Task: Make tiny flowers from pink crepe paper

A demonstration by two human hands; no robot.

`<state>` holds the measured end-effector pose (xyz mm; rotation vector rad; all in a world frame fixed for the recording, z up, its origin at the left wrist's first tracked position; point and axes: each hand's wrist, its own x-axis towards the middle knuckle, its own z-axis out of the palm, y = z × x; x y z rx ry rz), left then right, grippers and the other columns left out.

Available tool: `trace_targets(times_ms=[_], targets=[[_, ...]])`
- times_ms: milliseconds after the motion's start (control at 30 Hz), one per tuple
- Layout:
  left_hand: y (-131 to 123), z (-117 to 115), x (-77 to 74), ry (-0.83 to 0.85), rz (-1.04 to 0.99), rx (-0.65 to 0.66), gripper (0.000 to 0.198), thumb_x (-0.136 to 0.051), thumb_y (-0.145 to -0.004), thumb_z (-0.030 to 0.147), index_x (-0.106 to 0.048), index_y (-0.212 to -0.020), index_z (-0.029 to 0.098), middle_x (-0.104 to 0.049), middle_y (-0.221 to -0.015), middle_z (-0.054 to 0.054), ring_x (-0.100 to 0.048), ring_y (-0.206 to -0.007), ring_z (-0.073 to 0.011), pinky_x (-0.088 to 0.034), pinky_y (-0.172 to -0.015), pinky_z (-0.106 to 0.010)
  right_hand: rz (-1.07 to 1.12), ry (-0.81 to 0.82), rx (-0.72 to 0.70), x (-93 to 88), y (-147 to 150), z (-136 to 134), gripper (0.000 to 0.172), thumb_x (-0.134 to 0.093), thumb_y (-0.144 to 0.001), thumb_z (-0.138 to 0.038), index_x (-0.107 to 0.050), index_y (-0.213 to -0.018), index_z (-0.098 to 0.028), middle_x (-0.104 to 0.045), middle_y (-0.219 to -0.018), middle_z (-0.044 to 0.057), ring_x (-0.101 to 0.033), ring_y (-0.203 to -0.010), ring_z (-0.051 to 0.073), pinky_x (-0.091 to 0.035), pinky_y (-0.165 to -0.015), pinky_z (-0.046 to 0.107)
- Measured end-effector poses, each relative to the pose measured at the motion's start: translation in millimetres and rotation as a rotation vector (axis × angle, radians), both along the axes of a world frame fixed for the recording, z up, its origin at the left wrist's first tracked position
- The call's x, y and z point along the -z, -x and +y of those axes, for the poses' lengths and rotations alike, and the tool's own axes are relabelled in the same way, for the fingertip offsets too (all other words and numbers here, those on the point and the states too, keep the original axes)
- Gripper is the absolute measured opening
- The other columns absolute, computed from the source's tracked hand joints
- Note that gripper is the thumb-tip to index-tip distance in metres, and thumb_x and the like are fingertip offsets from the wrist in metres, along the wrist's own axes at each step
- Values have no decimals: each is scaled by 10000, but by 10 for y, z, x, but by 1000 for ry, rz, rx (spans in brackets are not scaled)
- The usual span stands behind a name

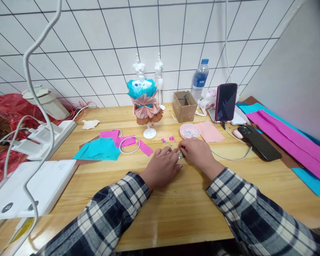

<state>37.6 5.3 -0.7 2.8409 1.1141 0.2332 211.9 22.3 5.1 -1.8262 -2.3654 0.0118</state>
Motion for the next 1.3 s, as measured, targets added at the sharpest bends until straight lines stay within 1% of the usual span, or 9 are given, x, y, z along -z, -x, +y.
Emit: trace_targets(times_ms=[200, 367, 433, 533, 600, 733, 833, 1167, 1300], targets=[[-12, 28, -1, 18, 6, -28, 329, -379, -938, 404, -550, -1068, 156, -594, -1242, -125, -470, -1064, -293, -354, -842, -452, -1, 53, -11, -9, -56, 10, 226, -476, -920, -316, -692, -933, -253, -702, -930, 41, -621, -874, 193, -378, -645, 263], [24, 35, 6, 66, -30, -25, 322, -412, -928, 413, -561, -1079, 170, -555, -1309, -112, -460, -1090, -294, -338, -852, -449, 14, -1, 19, -70, -244, -21, 260, -456, -930, -311, -695, -1014, -255, -688, -997, 40, -631, -887, 185, -393, -648, 263], [31, 40, 12, 89, -57, -28, 349, -420, -927, 407, -539, -1148, 164, -592, -1237, -122, -450, -1114, -292, -336, -862, -443, 31, -20, 32, -96, -274, -40, 283, -438, -929, -276, -682, -1072, -262, -675, -1036, 43, -626, -905, 181, -403, -671, 262], [28, 48, 11, 118, -82, -40, 376, -424, -925, 404, -510, -1203, 166, -639, -1071, -110, -459, -1087, -284, -343, -852, -426, 15, 26, -55, -110, -209, -67, 323, -439, -903, -216, -670, -1111, -304, -658, -1030, 35, -624, -902, 181, -407, -672, 262], [25, 51, 5, 130, -92, -46, 351, -432, -921, 396, -515, -1182, 178, -642, -1004, -93, -471, -1047, -278, -349, -836, -415, -23, 62, -91, -99, -128, -77, 336, -439, -888, -196, -672, -1103, -309, -650, -996, 40, -629, -868, 188, -402, -638, 265], [34, 56, -11, 154, -133, -45, 258, -445, -915, 369, -541, -1073, 189, -640, -949, -72, -477, -1027, -269, -354, -839, -414, -60, 89, -45, -58, -42, -73, 316, -425, -885, -184, -678, -1059, -264, -640, -992, 62, -634, -832, 194, -390, -603, 271], [45, 59, -20, 179, -165, -45, 204, -453, -911, 358, -557, -967, 193, -644, -1007, -74, -477, -1044, -260, -352, -875, -425, -47, 90, -38, -38, -56, -62, 310, -400, -911, -203, -668, -1055, -258, -638, -1015, 64, -631, -860, 191, -396, -626, 268], [135, 119, -10, 196, -292, -113, 178, -498, -897, 368, -525, -850, 199, -622, -1209, -81, -480, -1077, -249, -373, -901, -429, -21, 82, -10, -8, -94, -43, 314, -375, -949, -283, -631, -1130, -267, -628, -1048, 64, -627, -878, 191, -415, -660, 266], [149, 123, 18, 197, -277, -106, 167, -517, -882, 361, -501, -834, 202, -624, -1187, -79, -477, -1077, -252, -375, -895, -432, 23, 27, -58, -36, -76, -70, 324, -413, -930, -254, -594, -1195, -296, -617, -1061, 51, -612, -920, 188, -408, -679, 263]])
